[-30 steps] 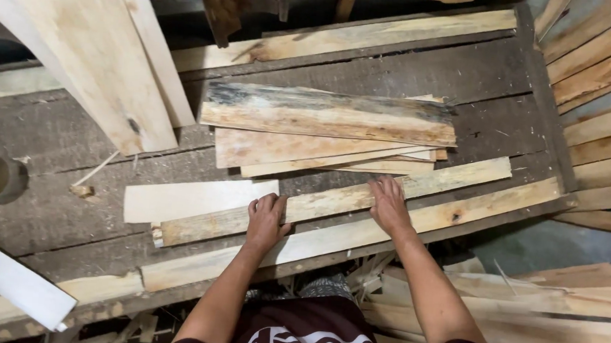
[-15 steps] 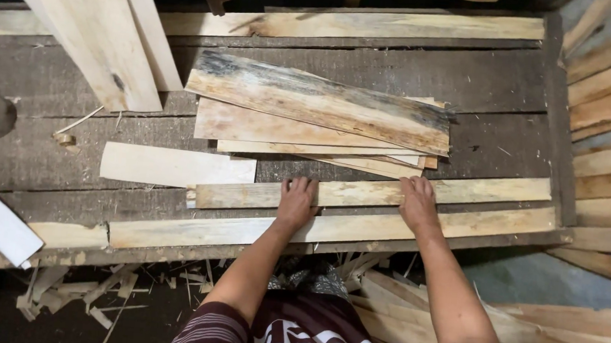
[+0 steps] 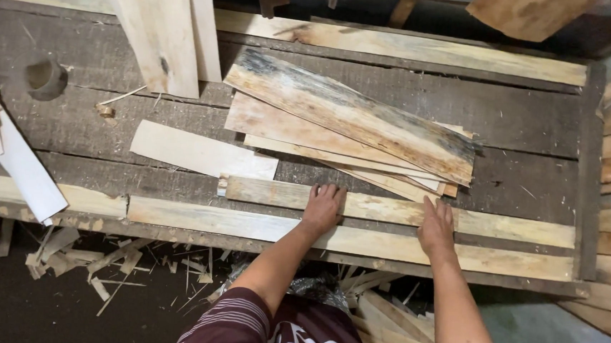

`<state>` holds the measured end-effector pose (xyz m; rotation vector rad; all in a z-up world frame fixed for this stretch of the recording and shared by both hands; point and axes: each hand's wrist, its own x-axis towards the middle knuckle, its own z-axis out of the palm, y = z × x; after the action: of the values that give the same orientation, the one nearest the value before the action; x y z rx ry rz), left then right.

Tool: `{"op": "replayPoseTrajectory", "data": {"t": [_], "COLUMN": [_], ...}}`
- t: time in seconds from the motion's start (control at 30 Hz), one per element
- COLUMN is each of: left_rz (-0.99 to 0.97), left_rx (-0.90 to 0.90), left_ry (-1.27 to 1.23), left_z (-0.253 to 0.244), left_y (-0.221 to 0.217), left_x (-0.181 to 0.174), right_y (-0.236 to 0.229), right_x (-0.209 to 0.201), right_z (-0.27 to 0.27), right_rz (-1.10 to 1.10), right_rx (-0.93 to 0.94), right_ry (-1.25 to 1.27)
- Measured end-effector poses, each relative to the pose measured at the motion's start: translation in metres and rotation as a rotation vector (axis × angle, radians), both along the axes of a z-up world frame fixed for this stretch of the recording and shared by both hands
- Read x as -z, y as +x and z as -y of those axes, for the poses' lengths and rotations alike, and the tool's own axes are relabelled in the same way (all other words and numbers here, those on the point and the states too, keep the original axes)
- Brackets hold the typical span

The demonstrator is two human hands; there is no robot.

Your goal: Sorting, aligning, and marking thin wood strips for a woodworking project.

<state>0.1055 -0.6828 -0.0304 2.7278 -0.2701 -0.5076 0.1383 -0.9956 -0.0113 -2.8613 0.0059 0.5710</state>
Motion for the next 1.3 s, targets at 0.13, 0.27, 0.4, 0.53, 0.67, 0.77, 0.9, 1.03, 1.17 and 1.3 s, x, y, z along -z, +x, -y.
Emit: {"op": "replayPoseTrajectory", "data": {"t": [0.13,0.27,0.4,0.53,0.67,0.77,0.9,1.03,1.17,1.3], "left_rz": [0.016,0.13,0.247,0.234,0.262,0.233,0.125,0.118,-0.02,-0.141], "left_rx": [-0.1,-0.261,-0.453,-0.53,-0.595,-0.607,-0.57,-0.478,-0.421,-0.392], "left_ry": [-0.119,-0.248,-0.258,-0.252,-0.297,-0.244,-0.194,-0.189,-0.164,-0.143], "left_z": [-0.027,-0.08,-0.145,-0.212,-0.276,-0.317,-0.356,-0.377,-0.392,-0.402], "left_y": [-0.004,-0.02,-0.033,-0.045,-0.05,-0.052,-0.053,-0.059,-0.06,-0.062], "left_x": [-0.024,-0.026,-0.008,-0.011,-0.007,-0.012,-0.013,-0.015,-0.046,-0.061], "right_y": [0.001,-0.006,-0.015,-0.02,-0.013,-0.01,-0.01,-0.007,-0.001,0.005], "right_x": [-0.026,-0.026,-0.028,-0.03,-0.023,-0.02,0.012,0.036,0.056,0.119], "right_z": [-0.04,-0.096,-0.171,-0.253,-0.324,-0.368,-0.4,-0.416,-0.418,-0.393], "right_rz": [-0.015,0.142,0.193,0.249,0.236,0.163,0.192,0.244,0.101,-0.018], "right_rx": [-0.003,-0.004,-0.016,-0.102,-0.12,-0.057,0.017,0.109,0.4,0.603], "right_ry": [-0.005,0.185,0.38,0.465,0.523,0.468,0.416,0.414,0.518,0.771]}}
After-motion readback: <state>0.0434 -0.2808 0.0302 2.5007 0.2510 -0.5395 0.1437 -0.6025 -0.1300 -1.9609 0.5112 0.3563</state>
